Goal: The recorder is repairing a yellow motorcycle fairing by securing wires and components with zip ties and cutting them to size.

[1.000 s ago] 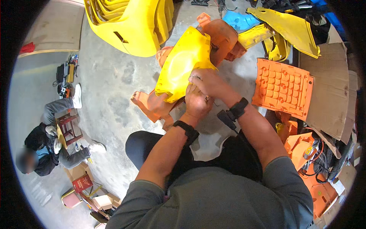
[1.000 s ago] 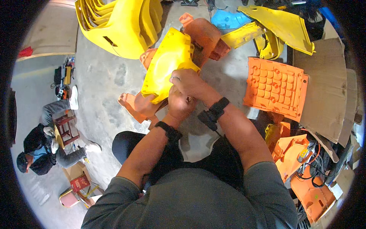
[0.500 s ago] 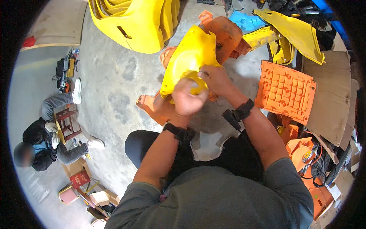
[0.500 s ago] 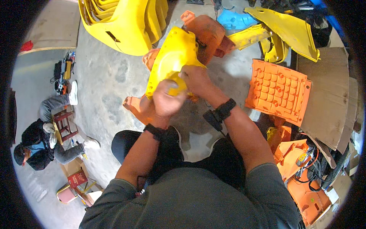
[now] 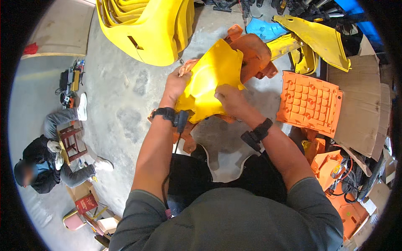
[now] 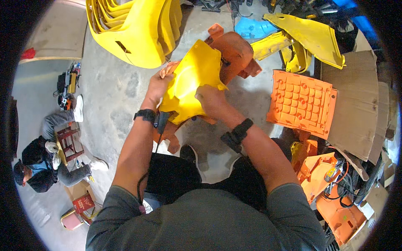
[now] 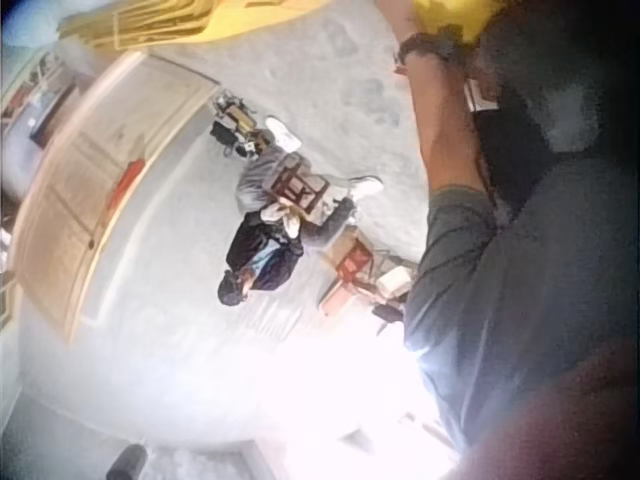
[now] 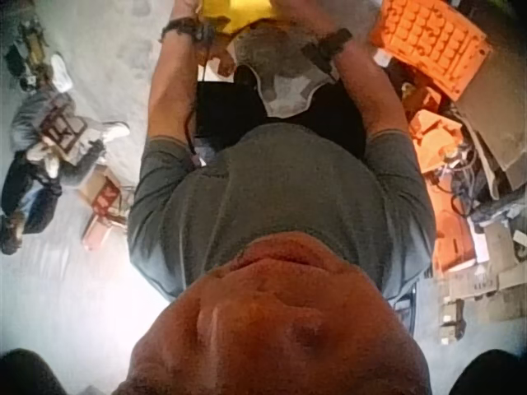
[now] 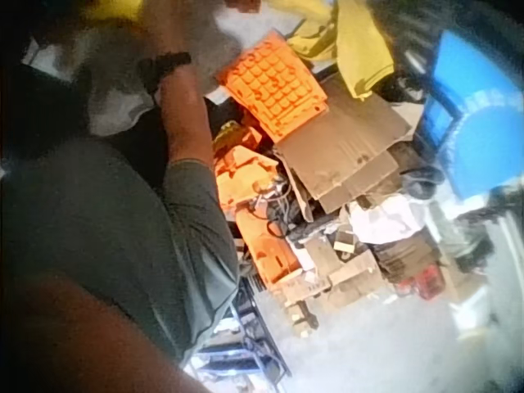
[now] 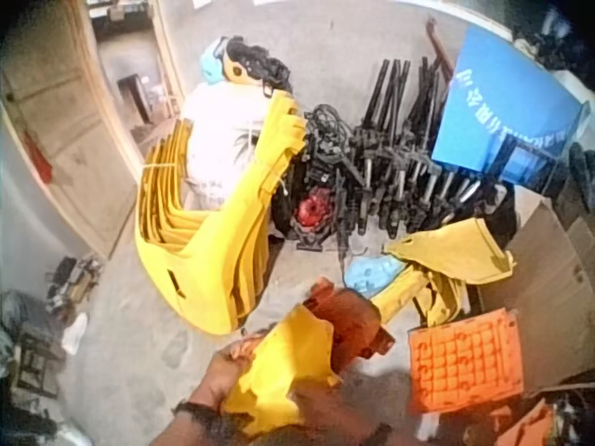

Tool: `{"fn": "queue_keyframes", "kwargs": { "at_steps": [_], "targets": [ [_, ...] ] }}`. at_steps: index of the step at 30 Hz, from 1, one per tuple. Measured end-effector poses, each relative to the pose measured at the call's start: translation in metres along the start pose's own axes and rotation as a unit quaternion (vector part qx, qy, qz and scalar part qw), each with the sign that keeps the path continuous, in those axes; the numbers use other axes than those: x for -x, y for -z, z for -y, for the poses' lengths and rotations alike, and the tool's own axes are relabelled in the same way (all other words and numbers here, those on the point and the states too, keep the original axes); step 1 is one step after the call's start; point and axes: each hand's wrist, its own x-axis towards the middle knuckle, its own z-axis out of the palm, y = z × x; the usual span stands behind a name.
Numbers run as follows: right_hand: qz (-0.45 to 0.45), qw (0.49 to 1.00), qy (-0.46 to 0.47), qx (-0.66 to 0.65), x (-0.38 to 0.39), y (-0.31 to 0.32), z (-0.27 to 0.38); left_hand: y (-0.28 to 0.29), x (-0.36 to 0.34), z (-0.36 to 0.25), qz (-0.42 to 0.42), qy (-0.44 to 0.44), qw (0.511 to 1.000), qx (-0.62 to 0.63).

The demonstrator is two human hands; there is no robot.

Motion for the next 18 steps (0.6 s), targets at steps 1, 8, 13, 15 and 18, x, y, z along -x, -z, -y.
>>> {"fn": "queue_keyframes", "kwargs": {
  "at_steps": [1,8,13,15,18],
  "targets": [
    [-0.015,0.999,-0.024,-0.025,0.001,0.002,-0.001,-0.003,0.000,0.001,-0.001,0.001,1.000,0.002],
    [-0.122,0.986,-0.068,-0.095,0.000,0.019,-0.029,-0.026,0.016,0.007,-0.032,-0.150,0.953,-0.263],
    [-0.131,0.987,-0.059,-0.075,-0.012,0.035,-0.036,-0.007,0.038,-0.018,0.085,-0.036,0.942,-0.323],
    [-0.143,0.987,-0.042,-0.068,-0.015,0.038,-0.033,-0.004,0.045,-0.013,0.114,-0.035,0.945,-0.304],
    [-0.109,0.989,-0.052,-0.087,-0.021,0.038,-0.029,-0.013,0.060,-0.010,0.069,-0.032,0.947,-0.311]
  ]
}}
